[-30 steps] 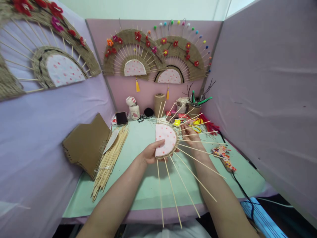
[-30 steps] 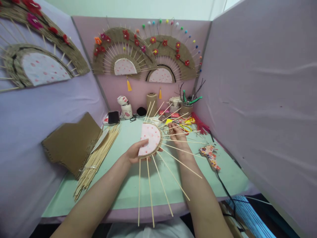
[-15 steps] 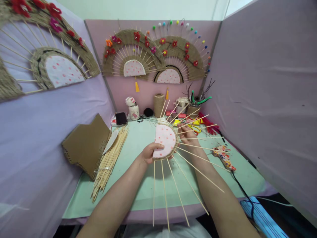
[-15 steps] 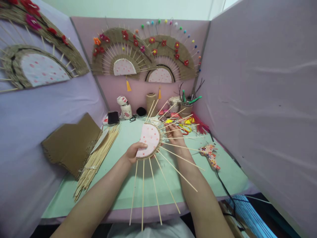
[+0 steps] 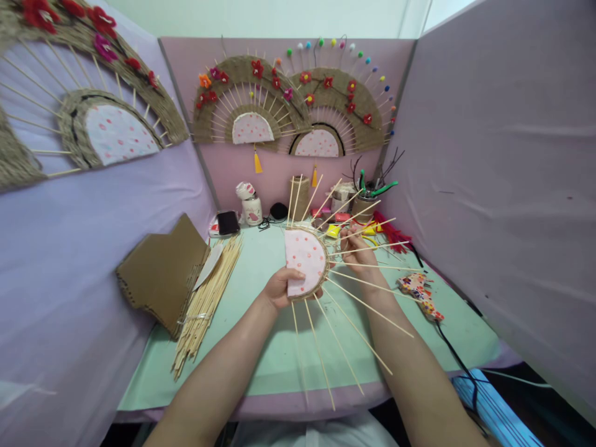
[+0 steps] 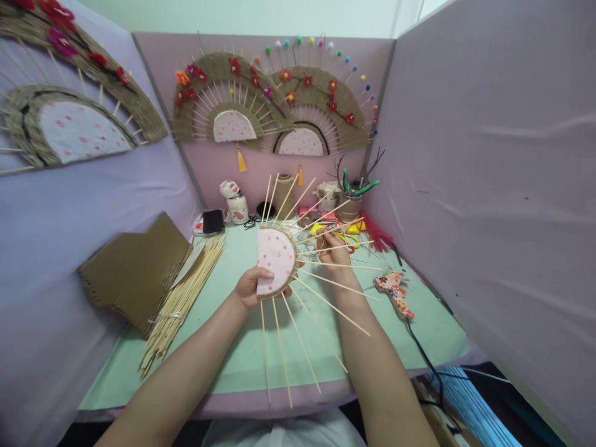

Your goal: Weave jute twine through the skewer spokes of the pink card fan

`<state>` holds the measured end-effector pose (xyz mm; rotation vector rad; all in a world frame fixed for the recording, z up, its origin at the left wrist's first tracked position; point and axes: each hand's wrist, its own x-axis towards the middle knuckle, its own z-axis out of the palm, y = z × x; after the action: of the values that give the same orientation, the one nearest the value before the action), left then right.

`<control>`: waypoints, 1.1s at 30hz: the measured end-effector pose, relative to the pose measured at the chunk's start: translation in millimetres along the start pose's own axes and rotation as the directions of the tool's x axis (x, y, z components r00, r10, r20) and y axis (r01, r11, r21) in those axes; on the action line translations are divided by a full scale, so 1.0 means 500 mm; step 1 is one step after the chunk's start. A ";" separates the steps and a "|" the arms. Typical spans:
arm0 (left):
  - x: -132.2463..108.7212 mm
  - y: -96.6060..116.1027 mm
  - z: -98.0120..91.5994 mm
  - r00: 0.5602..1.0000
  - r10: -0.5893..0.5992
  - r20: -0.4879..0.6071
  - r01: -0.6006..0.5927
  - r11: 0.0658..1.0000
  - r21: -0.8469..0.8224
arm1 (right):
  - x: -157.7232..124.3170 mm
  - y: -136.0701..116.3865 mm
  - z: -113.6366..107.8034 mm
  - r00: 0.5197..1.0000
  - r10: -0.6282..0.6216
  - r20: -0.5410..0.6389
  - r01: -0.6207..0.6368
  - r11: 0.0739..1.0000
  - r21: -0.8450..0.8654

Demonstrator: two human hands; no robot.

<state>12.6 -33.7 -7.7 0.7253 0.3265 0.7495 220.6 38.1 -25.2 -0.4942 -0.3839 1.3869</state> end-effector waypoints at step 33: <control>0.006 0.030 -0.022 0.993 -0.115 -0.016 0.112 0.987 -0.118 | 0.011 -0.084 -0.035 0.978 -0.202 0.054 0.208 0.967 -0.149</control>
<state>1.8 -18.6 -5.0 0.5831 0.3393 0.6635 265.6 37.2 -17.3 -0.5387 -0.5612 1.1730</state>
